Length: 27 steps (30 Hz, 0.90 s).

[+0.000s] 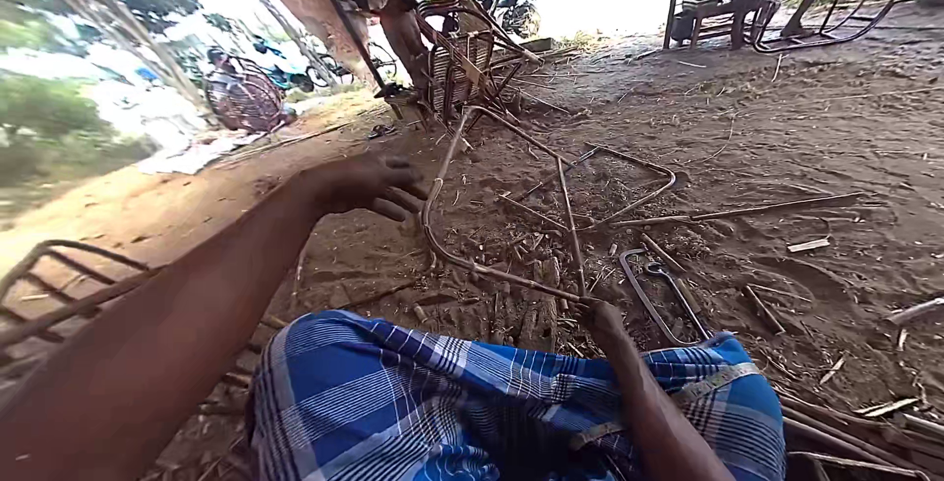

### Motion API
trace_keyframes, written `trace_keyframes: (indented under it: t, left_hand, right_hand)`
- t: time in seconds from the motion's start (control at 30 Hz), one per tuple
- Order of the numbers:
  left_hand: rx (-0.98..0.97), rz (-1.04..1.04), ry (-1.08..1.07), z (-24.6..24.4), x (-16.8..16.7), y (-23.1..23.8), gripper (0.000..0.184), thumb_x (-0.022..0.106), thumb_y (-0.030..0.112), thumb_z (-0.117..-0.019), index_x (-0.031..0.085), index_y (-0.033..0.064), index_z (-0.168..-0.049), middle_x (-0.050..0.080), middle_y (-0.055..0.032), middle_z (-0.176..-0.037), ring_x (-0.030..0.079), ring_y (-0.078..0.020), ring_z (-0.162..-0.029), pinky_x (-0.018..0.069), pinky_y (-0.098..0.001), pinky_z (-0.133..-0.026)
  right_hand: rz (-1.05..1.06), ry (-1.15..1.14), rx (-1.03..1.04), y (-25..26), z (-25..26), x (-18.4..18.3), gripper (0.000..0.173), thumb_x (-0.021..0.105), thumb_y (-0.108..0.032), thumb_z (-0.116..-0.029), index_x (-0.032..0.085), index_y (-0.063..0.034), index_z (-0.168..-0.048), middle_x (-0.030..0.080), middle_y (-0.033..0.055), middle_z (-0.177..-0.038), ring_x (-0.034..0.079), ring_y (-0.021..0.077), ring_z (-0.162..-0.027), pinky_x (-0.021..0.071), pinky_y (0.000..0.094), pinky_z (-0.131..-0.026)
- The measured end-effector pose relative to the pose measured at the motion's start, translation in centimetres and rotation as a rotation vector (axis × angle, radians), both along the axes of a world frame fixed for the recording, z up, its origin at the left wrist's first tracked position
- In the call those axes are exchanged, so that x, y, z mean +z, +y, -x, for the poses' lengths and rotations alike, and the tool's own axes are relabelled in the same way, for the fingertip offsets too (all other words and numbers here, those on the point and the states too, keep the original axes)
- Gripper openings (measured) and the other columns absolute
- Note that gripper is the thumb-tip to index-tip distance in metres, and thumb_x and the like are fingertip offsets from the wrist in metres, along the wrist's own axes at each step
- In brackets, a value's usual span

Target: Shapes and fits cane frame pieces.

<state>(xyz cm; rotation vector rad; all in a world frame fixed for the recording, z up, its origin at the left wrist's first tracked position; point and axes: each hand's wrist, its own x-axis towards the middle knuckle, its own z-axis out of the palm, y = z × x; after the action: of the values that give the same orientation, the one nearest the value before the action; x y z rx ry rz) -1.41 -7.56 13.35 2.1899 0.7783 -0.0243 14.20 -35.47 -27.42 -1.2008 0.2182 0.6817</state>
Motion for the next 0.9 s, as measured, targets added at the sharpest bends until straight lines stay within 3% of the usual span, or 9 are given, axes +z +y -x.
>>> trace_keyframes:
  t: [0.07,0.17,0.23,0.33,0.5,0.63,0.73,0.8,0.9]
  left_hand:
    - [-0.115,-0.108,0.189,0.6,-1.6,0.8,0.036,0.058,0.021,-0.1061,0.056,0.0061,-0.138,0.065,-0.0188,-0.127,0.068,-0.0350,-0.107,0.0563,-0.0540,-0.088]
    - [-0.181,-0.149,0.363,2.5,-4.4,3.1,0.038,0.063,0.021,-0.1032,0.058,0.0067,-0.138,0.065,-0.0212,-0.126,0.068,-0.0390,-0.106,0.0566,-0.0583,-0.087]
    - [-0.212,-0.196,0.412,4.0,-7.1,5.6,0.039,0.064,0.023,-0.1033,0.058,0.0075,-0.138,0.067,-0.0197,-0.123,0.070,-0.0367,-0.102,0.0587,-0.0562,-0.086]
    - [-0.284,-0.289,0.513,6.9,-12.3,8.2,0.038,0.066,0.027,-0.1021,0.063,0.0094,-0.136,0.072,-0.0134,-0.114,0.071,-0.0279,-0.099,0.0562,-0.0509,-0.092]
    - [-0.402,-0.192,0.706,8.1,-25.0,16.5,0.041,0.063,0.031,-0.1023,0.062,0.0087,-0.137,0.067,-0.0166,-0.129,0.065,-0.0328,-0.120,0.0473,-0.0558,-0.106]
    - [-0.183,-0.228,0.697,6.9,-34.9,22.8,0.038,0.060,0.037,-0.1026,0.068,0.0087,-0.126,0.069,-0.0197,-0.124,0.064,-0.0395,-0.118,0.0478,-0.0660,-0.101]
    - [0.051,-0.329,0.634,5.3,-39.8,27.7,0.042,0.061,0.028,-0.1002,0.062,0.0078,-0.137,0.060,-0.0222,-0.139,0.058,-0.0439,-0.127,0.0477,-0.0691,-0.099]
    - [0.142,-0.404,0.534,4.1,-43.0,31.9,0.050,0.065,0.025,-0.0978,0.055,0.0071,-0.144,0.050,-0.0212,-0.150,0.052,-0.0455,-0.133,0.0494,-0.0683,-0.098]
    - [0.179,-0.451,0.473,3.7,-45.8,37.3,0.055,0.065,0.028,-0.0980,0.053,0.0046,-0.147,0.050,-0.0194,-0.152,0.047,-0.0451,-0.139,0.0491,-0.0664,-0.101]
  right_hand:
    - [0.430,-0.300,0.270,0.6,-0.2,2.0,0.026,0.057,-0.022,-0.1006,0.068,-0.0008,-0.112,0.070,0.0163,-0.093,0.068,0.0267,-0.078,0.0560,0.0470,-0.070]
    - [0.828,-0.710,0.496,1.6,0.8,4.0,0.027,0.057,-0.026,-0.0997,0.073,-0.0092,-0.114,0.072,0.0188,-0.110,0.068,0.0375,-0.106,0.0529,0.0609,-0.089]
    - [0.908,-0.876,0.521,1.7,1.4,2.5,0.030,0.059,-0.026,-0.0997,0.070,-0.0084,-0.121,0.066,0.0198,-0.124,0.062,0.0381,-0.118,0.0508,0.0584,-0.099]
    - [0.986,-0.955,0.582,1.7,1.7,-0.6,0.043,0.061,-0.024,-0.0981,0.061,-0.0113,-0.139,0.061,0.0210,-0.134,0.059,0.0385,-0.124,0.0498,0.0563,-0.102]
    - [1.081,-0.912,0.691,3.8,0.0,-4.1,0.037,0.059,-0.027,-0.0978,0.067,-0.0110,-0.130,0.061,0.0165,-0.136,0.058,0.0336,-0.127,0.0475,0.0516,-0.107]
    - [1.153,-0.944,0.673,6.2,-2.0,-4.4,0.043,0.062,-0.020,-0.0982,0.059,-0.0070,-0.140,0.054,0.0222,-0.145,0.055,0.0409,-0.131,0.0474,0.0581,-0.107]
    - [1.221,-1.049,0.673,8.9,-4.8,-6.3,0.056,0.067,-0.017,-0.0945,0.052,-0.0042,-0.147,0.051,0.0270,-0.147,0.053,0.0463,-0.132,0.0446,0.0638,-0.106]
    - [1.299,-1.063,0.735,10.3,-6.6,-7.5,0.062,0.069,-0.015,-0.0929,0.048,-0.0065,-0.151,0.048,0.0244,-0.152,0.051,0.0451,-0.135,0.0423,0.0641,-0.109]
    - [1.435,-1.046,0.860,11.9,-7.7,-7.8,0.057,0.062,-0.012,-0.0955,0.051,-0.0187,-0.151,0.051,0.0209,-0.150,0.048,0.0438,-0.138,0.0379,0.0663,-0.111]
